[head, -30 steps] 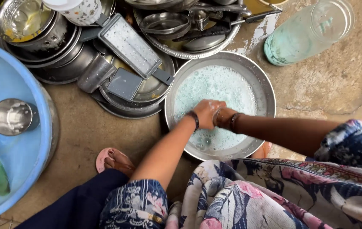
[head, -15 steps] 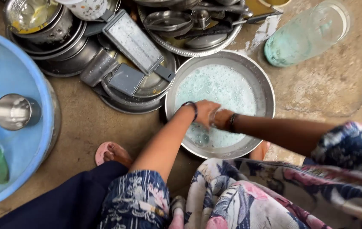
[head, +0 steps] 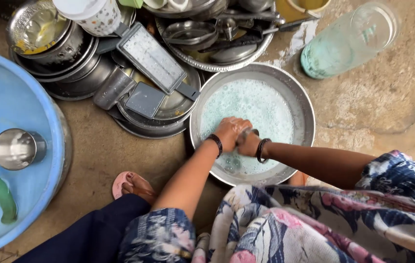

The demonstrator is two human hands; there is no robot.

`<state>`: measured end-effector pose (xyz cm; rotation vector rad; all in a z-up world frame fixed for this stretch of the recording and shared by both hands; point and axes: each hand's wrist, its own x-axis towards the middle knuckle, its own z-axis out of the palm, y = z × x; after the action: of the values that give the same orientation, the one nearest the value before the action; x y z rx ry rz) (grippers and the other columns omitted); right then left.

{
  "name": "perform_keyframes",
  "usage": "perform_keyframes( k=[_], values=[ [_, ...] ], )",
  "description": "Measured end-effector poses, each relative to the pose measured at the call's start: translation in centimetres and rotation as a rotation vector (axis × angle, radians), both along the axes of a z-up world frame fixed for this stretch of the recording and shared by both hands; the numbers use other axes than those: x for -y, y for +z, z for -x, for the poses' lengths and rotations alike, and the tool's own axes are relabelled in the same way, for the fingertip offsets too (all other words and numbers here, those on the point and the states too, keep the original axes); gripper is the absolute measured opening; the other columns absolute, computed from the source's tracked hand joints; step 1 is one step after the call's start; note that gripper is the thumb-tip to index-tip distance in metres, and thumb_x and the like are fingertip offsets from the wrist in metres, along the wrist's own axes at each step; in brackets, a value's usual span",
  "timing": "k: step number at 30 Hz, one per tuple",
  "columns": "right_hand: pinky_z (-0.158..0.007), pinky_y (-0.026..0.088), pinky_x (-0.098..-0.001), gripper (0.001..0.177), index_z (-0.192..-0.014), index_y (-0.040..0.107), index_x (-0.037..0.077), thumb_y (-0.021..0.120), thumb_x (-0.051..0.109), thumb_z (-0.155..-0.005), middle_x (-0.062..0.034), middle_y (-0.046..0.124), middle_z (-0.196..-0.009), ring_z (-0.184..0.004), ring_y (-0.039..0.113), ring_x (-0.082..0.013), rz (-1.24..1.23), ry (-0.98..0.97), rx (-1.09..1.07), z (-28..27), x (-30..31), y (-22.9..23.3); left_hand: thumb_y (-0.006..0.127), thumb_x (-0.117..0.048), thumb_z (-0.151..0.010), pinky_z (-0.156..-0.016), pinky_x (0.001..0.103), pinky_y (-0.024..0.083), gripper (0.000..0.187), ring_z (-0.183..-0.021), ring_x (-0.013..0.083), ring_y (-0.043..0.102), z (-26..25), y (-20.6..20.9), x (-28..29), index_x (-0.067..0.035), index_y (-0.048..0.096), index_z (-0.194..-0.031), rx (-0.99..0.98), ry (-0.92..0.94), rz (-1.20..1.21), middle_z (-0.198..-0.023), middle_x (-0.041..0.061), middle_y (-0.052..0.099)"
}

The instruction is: Washing and scrubbing various metal dishes in a soapy water basin on the floor.

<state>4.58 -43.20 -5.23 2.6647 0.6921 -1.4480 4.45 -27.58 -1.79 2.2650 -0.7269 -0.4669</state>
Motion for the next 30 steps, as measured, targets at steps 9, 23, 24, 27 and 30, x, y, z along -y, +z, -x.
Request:
perform_keyframes(
  k=[9, 23, 24, 27, 30],
  values=[
    [-0.095, 0.054, -0.0383, 0.017, -0.105, 0.075, 0.011, 0.06, 0.006, -0.097, -0.0085, 0.072, -0.117, -0.106, 0.069, -0.0203, -0.105, 0.345, 0.29, -0.3, 2.4, -2.5, 0.082, -0.006, -0.072, -0.093, 0.04, 0.055, 0.046, -0.106, 0.0298, 0.068, -1.5, 4.2, 0.5, -0.013, 0.062, -0.113, 0.052, -0.007, 0.124, -0.107, 0.01, 0.071],
    [-0.101, 0.048, -0.0415, 0.038, -0.122, 0.067, 0.013, 0.071, 0.011, -0.084, -0.0075, 0.063, -0.13, -0.118, 0.059, -0.0247, 0.18, 0.808, 0.266, -2.8, 0.6, 3.3, 0.082, -0.006, -0.069, -0.091, 0.039, 0.058, 0.047, -0.103, 0.0265, 0.07, -3.1, 5.4, 0.6, -0.017, 0.061, -0.11, -0.18, -0.099, 0.086, -0.105, 0.005, 0.071],
    [-0.104, 0.046, -0.0421, 0.051, -0.13, 0.063, 0.017, 0.074, 0.01, -0.08, -0.0053, 0.058, -0.138, -0.122, 0.056, -0.0246, 0.219, 1.055, 0.325, -3.4, 0.9, 4.3, 0.082, -0.006, -0.068, -0.091, 0.038, 0.059, 0.047, -0.103, 0.0254, 0.07, -3.1, 5.9, 1.1, -0.017, 0.061, -0.109, -0.227, -0.066, 0.108, -0.105, 0.005, 0.071],
    [-0.095, 0.05, -0.0385, 0.041, -0.122, 0.064, 0.013, 0.069, 0.005, -0.082, -0.0075, 0.064, -0.125, -0.112, 0.061, -0.0233, 0.176, 0.672, 0.192, -2.8, 0.1, 4.7, 0.081, -0.006, -0.071, -0.096, 0.043, 0.053, 0.044, -0.104, 0.0264, 0.068, -2.6, 4.7, 1.7, -0.017, 0.063, -0.109, 0.015, 0.006, 0.124, -0.106, 0.005, 0.069],
    [-0.087, 0.054, -0.0346, 0.032, -0.114, 0.066, 0.01, 0.065, 0.0, -0.083, -0.0092, 0.07, -0.112, -0.102, 0.066, -0.0215, 0.134, 0.291, 0.071, -2.1, -1.0, 5.3, 0.079, 0.002, -0.06, -0.1, 0.049, 0.049, 0.057, -0.105, 0.0259, 0.067, -2.1, 0.7, 2.4, -0.015, 0.063, -0.112, 0.259, -0.049, 0.082, -0.107, 0.004, 0.069]
  ],
)
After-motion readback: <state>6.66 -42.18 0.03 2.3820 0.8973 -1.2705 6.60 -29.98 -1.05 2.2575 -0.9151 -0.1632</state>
